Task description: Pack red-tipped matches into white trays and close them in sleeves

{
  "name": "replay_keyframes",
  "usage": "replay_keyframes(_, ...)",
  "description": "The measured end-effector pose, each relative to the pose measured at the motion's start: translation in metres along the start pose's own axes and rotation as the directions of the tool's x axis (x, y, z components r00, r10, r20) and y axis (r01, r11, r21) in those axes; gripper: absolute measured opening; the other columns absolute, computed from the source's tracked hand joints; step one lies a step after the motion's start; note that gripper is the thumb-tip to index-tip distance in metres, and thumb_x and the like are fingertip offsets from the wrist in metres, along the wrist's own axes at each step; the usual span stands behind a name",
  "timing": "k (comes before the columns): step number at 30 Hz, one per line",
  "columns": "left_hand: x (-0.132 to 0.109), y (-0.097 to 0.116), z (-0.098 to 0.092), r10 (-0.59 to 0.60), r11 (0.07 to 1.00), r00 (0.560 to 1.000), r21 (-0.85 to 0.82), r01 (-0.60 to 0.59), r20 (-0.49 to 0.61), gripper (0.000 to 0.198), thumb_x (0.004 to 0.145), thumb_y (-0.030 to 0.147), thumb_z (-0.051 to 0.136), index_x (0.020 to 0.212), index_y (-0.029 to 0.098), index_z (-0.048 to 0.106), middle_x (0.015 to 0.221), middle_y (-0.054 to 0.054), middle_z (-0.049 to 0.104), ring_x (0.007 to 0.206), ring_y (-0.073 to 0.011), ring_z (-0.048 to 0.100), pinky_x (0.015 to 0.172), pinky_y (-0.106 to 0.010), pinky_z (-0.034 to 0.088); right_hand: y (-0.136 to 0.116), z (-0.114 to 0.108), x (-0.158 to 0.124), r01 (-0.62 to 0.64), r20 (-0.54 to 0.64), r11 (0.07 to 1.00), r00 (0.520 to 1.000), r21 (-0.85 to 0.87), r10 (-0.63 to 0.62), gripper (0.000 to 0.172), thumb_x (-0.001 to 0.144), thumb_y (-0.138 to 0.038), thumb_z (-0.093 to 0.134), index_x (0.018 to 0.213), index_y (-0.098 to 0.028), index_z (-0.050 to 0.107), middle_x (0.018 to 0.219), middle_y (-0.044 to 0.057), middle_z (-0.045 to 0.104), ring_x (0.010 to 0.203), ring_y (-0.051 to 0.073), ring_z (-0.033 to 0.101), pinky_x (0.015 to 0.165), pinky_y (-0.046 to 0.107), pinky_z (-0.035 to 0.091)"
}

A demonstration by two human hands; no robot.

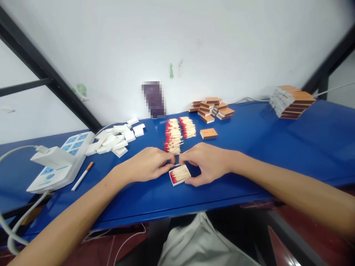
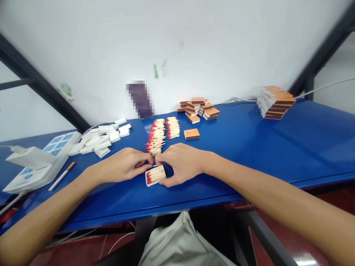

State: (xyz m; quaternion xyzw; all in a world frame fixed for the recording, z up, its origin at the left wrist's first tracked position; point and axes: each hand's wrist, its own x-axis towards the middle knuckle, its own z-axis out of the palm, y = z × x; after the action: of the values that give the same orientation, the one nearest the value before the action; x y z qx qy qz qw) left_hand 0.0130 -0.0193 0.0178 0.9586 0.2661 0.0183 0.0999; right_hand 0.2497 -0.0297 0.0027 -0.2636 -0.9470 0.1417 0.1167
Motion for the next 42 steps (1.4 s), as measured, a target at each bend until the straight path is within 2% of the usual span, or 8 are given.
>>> replay_keyframes(8,-0.004,0.003,-0.004,-0.096,0.968,0.994,0.237,0.084,0.041,0.016,0.097,0.024,0.045,0.092,0.018,0.059,0.068,-0.001,0.062,0.055,-0.0163,0.056,0.054,-0.027,0.032,0.003,-0.001,0.000,-0.028,0.033,0.999,0.999,-0.041,0.029,0.035,0.079,-0.052,0.065,0.079,-0.019,0.055,0.059,-0.003,0.054,0.053,0.012,0.046,0.053,0.026,0.026)
replay_keyframes(14,-0.007,0.007,-0.011,-0.097,0.992,0.995,0.078,0.097,-0.001,0.021,0.102,0.032,0.039,0.097,0.020,0.055,0.065,0.002,0.057,0.054,-0.0135,0.050,0.054,-0.025,0.032,0.002,-0.003,0.000,-0.049,0.032,0.999,0.998,-0.018,0.050,0.038,0.079,-0.054,0.068,0.081,-0.018,0.059,0.058,-0.003,0.055,0.054,0.012,0.047,0.054,0.026,0.027)
replay_keyframes(19,-0.003,0.013,-0.003,-0.037,0.995,0.998,-0.094,0.041,0.046,0.016,0.100,0.029,0.043,0.096,0.021,0.057,0.064,0.005,0.056,0.054,-0.0110,0.049,0.055,-0.024,0.032,0.003,-0.005,-0.001,-0.064,0.032,0.998,0.997,0.006,0.064,0.040,0.076,-0.056,0.070,0.082,-0.018,0.061,0.058,-0.004,0.054,0.055,0.012,0.048,0.053,0.025,0.028)
replay_keyframes(25,0.001,0.010,0.006,-0.003,1.000,0.999,-0.030,0.002,-0.043,0.012,0.094,0.023,0.050,0.086,0.020,0.059,0.062,0.005,0.056,0.058,-0.0119,0.047,0.069,-0.027,0.036,0.005,-0.004,-0.001,-0.061,0.032,0.997,0.998,0.041,0.060,0.040,0.075,-0.056,0.071,0.081,-0.017,0.061,0.060,-0.003,0.056,0.055,0.011,0.048,0.053,0.024,0.029)
replay_keyframes(30,0.001,0.007,0.005,-0.033,0.999,0.996,-0.005,0.033,-0.083,0.014,0.095,0.028,0.050,0.087,0.020,0.058,0.061,0.004,0.054,0.061,-0.0136,0.050,0.064,-0.026,0.035,0.002,-0.006,-0.001,-0.076,0.033,0.996,0.997,0.047,0.075,0.043,0.077,-0.059,0.069,0.081,-0.017,0.061,0.058,-0.003,0.054,0.054,0.011,0.047,0.053,0.025,0.028)
replay_keyframes(35,0.000,0.008,0.003,0.008,0.999,0.999,-0.052,-0.011,-0.054,0.020,0.093,0.039,0.053,0.102,0.021,0.055,0.063,0.006,0.053,0.056,-0.0119,0.048,0.058,-0.024,0.033,0.000,-0.010,-0.002,-0.022,0.028,0.993,0.999,0.115,0.019,0.028,0.095,-0.039,0.050,0.082,-0.016,0.059,0.058,-0.003,0.054,0.053,0.010,0.046,0.056,0.025,0.028)
replay_keyframes(38,0.000,0.007,0.002,0.013,1.000,0.999,-0.005,-0.013,-0.031,0.037,0.088,0.050,0.059,0.110,0.022,0.054,0.063,0.006,0.051,0.057,-0.0132,0.048,0.057,-0.025,0.033,0.001,-0.010,-0.002,-0.004,0.027,0.994,1.000,0.111,0.001,0.015,0.092,-0.027,0.052,0.083,-0.016,0.058,0.059,-0.003,0.054,0.054,0.010,0.046,0.057,0.025,0.028)
replay_keyframes(42,0.001,0.004,0.007,-0.001,0.999,1.000,0.047,0.001,0.001,0.038,0.086,0.055,0.058,0.102,0.021,0.056,0.062,0.005,0.052,0.058,-0.0148,0.051,0.060,-0.027,0.035,0.003,-0.007,-0.001,-0.015,0.028,0.997,1.000,0.076,0.013,0.012,0.090,-0.025,0.054,0.082,-0.017,0.057,0.060,-0.003,0.054,0.054,0.010,0.046,0.057,0.025,0.028)
